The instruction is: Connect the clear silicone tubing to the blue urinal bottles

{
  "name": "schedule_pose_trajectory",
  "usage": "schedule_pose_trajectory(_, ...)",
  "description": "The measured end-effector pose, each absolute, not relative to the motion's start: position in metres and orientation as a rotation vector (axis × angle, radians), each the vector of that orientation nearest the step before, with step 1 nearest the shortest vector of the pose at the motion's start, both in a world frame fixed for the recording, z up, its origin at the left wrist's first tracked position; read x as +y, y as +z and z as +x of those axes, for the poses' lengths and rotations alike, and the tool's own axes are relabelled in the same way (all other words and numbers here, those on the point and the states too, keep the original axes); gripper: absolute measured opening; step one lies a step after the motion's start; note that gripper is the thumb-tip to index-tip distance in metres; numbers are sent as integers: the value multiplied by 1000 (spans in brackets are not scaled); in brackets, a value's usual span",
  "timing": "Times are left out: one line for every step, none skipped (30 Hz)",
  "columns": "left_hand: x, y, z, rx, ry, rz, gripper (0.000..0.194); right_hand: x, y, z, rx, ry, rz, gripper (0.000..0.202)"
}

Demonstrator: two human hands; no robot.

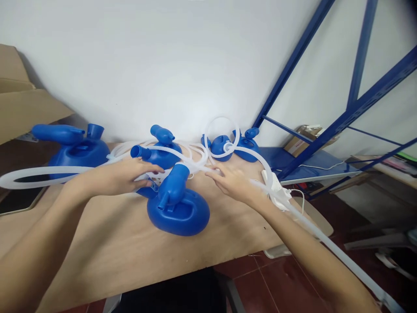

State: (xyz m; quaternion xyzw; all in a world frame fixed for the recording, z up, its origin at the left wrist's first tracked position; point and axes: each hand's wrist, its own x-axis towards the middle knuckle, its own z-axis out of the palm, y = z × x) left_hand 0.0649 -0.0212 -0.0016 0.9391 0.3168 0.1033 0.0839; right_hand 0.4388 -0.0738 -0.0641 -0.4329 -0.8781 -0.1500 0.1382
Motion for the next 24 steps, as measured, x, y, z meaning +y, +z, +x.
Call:
schedule_pose_trajectory(-26, 7, 69, 958, 358, 2736, 38, -67, -56, 435, -2565, -488, -1229, 44)
schedule_pose_trajectory(-31, 15, 75, 955, 397, 2668, 42, -60, -47, 431, -2588, -533, -1200, 45)
schedule_pose_trajectory(-36, 21, 82, 944, 432, 2614, 46, -53, -38, 425, -2602, -567, -1174, 46)
schedule_pose_trajectory(-40, 25, 89, 947, 474, 2581, 49, -44, -28, 418, -2610, -594, -1148, 45)
schedule_pose_trajectory(-43, 27, 95, 952, 500, 2561, 53, -36, -18, 409, -2613, -621, -1122, 44)
schedule_pose_trajectory(-45, 26, 101, 966, 521, 2543, 57, -27, -8, 400, -2604, -652, -1107, 42)
schedule_pose_trajectory(-45, 24, 106, 983, 548, 2525, 61, -19, 1, 390, -2607, -676, -1082, 37)
schedule_pose_trajectory(-43, 20, 110, 998, 598, 2515, 65, -11, 9, 379, -2607, -700, -1065, 33)
schedule_pose_trajectory(-40, 15, 113, 1017, 669, 2515, 68, -4, 17, 368, -2614, -725, -1045, 30)
schedule_pose_trajectory(-35, 10, 114, 1046, 759, 2522, 72, 2, 23, 356, -2625, -750, -1019, 28)
schedule_pose_trajectory(-29, 5, 114, 1089, 866, 2534, 75, 7, 27, 344, -2640, -776, -987, 27)
schedule_pose_trajectory(-23, 2, 112, 1145, 981, 2554, 79, 10, 31, 331, -2656, -806, -951, 27)
schedule_pose_trajectory(-17, -1, 109, 1209, 1086, 2582, 81, 12, 32, 319, -2672, -835, -911, 27)
schedule_pose_trajectory(-12, -2, 104, 1269, 1173, 2616, 80, 13, 33, 307, -2683, -861, -871, 27)
schedule_pose_trajectory(-7, -2, 97, 1308, 1219, 2660, 75, 13, 32, 296, -2685, -881, -832, 28)
schedule_pose_trajectory(-3, 0, 90, 1324, 1218, 2708, 68, 12, 31, 286, -2679, -891, -794, 30)
schedule_pose_trajectory(-1, 2, 83, 1312, 1168, 2751, 60, 11, 30, 277, -2668, -891, -753, 32)
schedule_pose_trajectory(0, 5, 75, 1276, 1097, 2769, 54, 9, 28, 270, -2649, -879, -709, 33)
schedule_pose_trajectory(0, 8, 68, 1236, 1035, 2753, 52, 7, 27, 265, -2624, -857, -665, 34)
schedule_pose_trajectory(0, 12, 61, 1218, 1008, 2710, 51, 3, 26, 262, -2596, -826, -620, 34)
schedule_pose_trajectory(-1, 15, 55, 1233, 1015, 2661, 50, -1, 25, 262, -2572, -785, -572, 33)
schedule_pose_trajectory(-3, 17, 50, 1286, 1061, 2614, 48, -6, 25, 264, -2552, -734, -522, 31)
schedule_pose_trajectory(-4, 19, 45, 1370, 1129, 2573, 47, -13, 24, 269, -2538, -669, -475, 29)
schedule_pose_trajectory(-5, 21, 41, 1474, 1195, 2532, 46, -21, 24, 276, -2534, -591, -432, 27)
